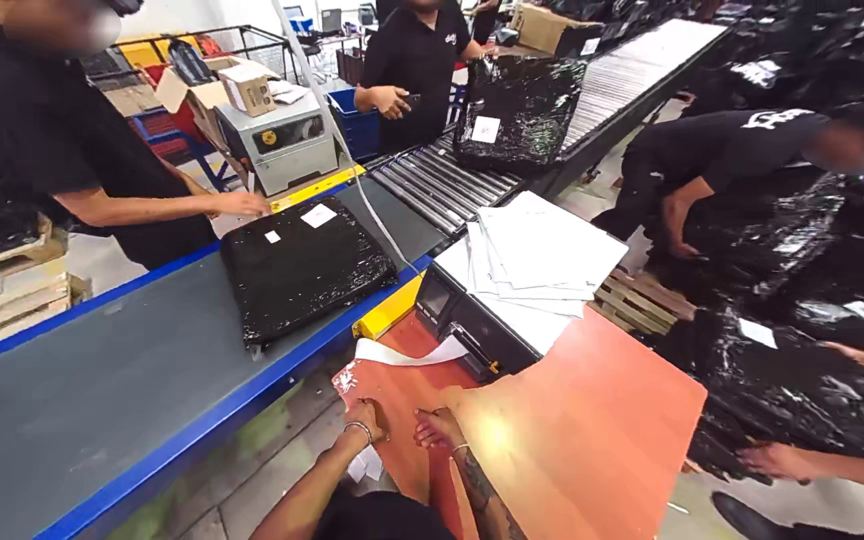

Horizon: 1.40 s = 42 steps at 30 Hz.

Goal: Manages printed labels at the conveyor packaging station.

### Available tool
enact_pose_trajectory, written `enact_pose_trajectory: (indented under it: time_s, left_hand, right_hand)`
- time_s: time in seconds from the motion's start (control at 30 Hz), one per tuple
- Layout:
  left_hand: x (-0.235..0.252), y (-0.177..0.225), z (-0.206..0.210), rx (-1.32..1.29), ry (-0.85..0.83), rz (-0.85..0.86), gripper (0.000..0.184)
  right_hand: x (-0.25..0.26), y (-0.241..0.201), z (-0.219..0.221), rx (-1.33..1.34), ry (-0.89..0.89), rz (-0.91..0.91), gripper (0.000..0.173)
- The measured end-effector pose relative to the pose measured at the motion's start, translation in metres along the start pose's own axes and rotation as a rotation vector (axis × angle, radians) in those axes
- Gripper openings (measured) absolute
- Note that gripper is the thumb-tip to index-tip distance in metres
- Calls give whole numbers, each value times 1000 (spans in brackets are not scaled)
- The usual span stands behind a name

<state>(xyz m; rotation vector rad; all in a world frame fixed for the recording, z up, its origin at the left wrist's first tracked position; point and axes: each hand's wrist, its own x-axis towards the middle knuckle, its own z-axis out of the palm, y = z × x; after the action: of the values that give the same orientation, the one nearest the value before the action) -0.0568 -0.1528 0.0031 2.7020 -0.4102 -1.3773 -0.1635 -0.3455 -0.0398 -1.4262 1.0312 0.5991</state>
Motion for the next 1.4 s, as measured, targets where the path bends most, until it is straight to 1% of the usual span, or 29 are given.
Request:
enact_pose_trajectory:
  time_s: [0.17,0.33,0.43,0.5,0.6,0.67,0.77,0.83,0.93,0.97,1.03,1.1,1.17,1.23,1.3,1.33,1.4]
  left_hand:
    - [3,-6,7,-36,16,5,94]
    - [-3,-1,1,-74,18,20,94]
    - [-11,-6,-3,-103,28,35,94]
    - [-11,-8,0,-93,9,58,95]
    - [-5,-19,-4,-93,-9,118,93]
    - [0,-32,-3,-124,-12,196,85]
    - [12,-58,5,-282,-13,353,58]
    - [12,-76,10,-430,-11,408,46]
    - [1,-102,28,-553,-24,385,46]
    - [-4,-111,38,-540,-37,349,47]
    - [-15,-132,63,-381,-117,192,51]
    - [-26,-151,95,-228,-224,108,53]
    - [-32,-167,121,-183,-326,113,52]
    - [-36,-175,138,-156,-366,146,52]
    - [-42,-176,139,-148,-327,177,45]
    - [-48,-172,130,-167,-311,188,42]
    - [-75,-156,96,-242,-345,225,41]
  right_hand:
    - [-3,-2,1,-14,1,12,44]
    - [3,-2,-3,-8,21,-5,43]
    - [4,-2,5,10,33,18,40]
    - [1,1,6,14,50,20,40]
    - [-3,-8,8,20,80,-6,41]
    - [-3,-9,8,18,82,-4,42]
    - [-1,-8,7,-15,87,4,43]
    - [1,-7,9,-47,98,7,45]
    - [-1,-10,9,-82,105,5,46]
    - [-3,-12,10,-92,106,8,46]
    - [-5,-13,13,-98,111,24,46]
    - [-5,-12,12,-105,116,36,45]
    - [1,-11,10,-110,111,28,45]
    - [7,-6,9,-114,97,28,45]
    - [8,-6,10,-121,90,32,45]
    - [7,-8,12,-128,89,24,45]
    - [1,-11,14,-135,82,7,45]
